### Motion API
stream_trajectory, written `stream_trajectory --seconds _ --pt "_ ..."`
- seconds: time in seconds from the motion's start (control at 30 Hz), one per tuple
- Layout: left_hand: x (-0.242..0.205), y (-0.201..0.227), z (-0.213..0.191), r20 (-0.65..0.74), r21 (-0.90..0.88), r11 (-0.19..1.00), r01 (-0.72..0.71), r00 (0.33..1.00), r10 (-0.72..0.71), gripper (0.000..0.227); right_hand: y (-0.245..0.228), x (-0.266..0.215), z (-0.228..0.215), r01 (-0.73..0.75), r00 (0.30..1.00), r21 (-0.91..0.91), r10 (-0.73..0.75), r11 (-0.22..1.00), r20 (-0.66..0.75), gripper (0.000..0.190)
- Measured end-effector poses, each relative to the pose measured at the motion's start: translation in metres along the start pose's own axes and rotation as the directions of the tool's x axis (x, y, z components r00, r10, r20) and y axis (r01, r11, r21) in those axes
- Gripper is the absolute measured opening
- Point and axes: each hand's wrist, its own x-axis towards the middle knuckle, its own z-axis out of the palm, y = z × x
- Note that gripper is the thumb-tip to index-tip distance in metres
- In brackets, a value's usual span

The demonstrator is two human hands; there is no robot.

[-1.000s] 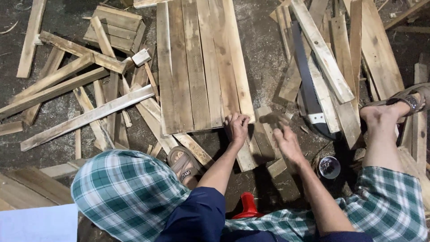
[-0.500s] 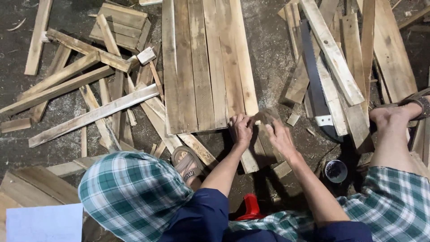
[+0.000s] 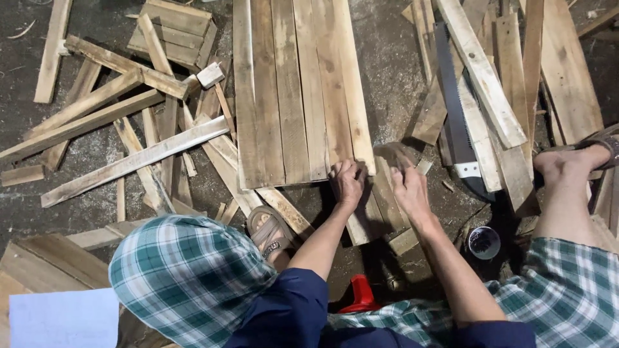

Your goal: Assembling a wooden panel by aligning planks and hammering nails into a frame on the floor.

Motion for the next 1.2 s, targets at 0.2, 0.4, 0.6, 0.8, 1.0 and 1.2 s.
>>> stream_trajectory --seconds 0.2,0.4,0.6,0.8,1.0,1.2 --pt "0.0 0.009 -0.008 0.039 0.063 0.998 0.028 0.999 -0.031 0.023 -0.025 -0.019 -0.002 0.017 0.995 0.057 -0.022 0.998 0.095 0.051" --pt "-0.006 0.002 -0.003 0.097 0.072 0.993 0.089 0.991 -0.096 0.018 -0.039 -0.021 -0.001 0.046 0.994 0.025 -0.048 0.999 0.093 0.051" --pt "-0.003 -0.001 0.003 0.126 0.118 0.988 0.099 0.985 -0.114 0.023 -0.027 -0.008 0.008 -0.12 0.977 -0.154 0.145 0.981 0.159 0.049" --pt "0.001 0.006 -0.004 0.139 0.059 0.992 0.11 0.983 -0.117 0.014 -0.04 -0.022 0.004 -0.18 0.97 -0.196 0.207 0.964 0.125 0.046" --pt "-0.004 -0.01 0.003 0.15 0.077 0.996 0.049 0.987 -0.06 0.014 -0.032 -0.022 0.003 -0.133 0.984 -0.114 0.144 0.985 0.101 0.037" --pt "-0.008 -0.019 0.018 0.164 0.019 0.996 0.088 0.982 -0.09 0.008 -0.017 -0.021 0.004 -0.015 1.0 -0.002 0.015 1.0 -0.003 0.039"
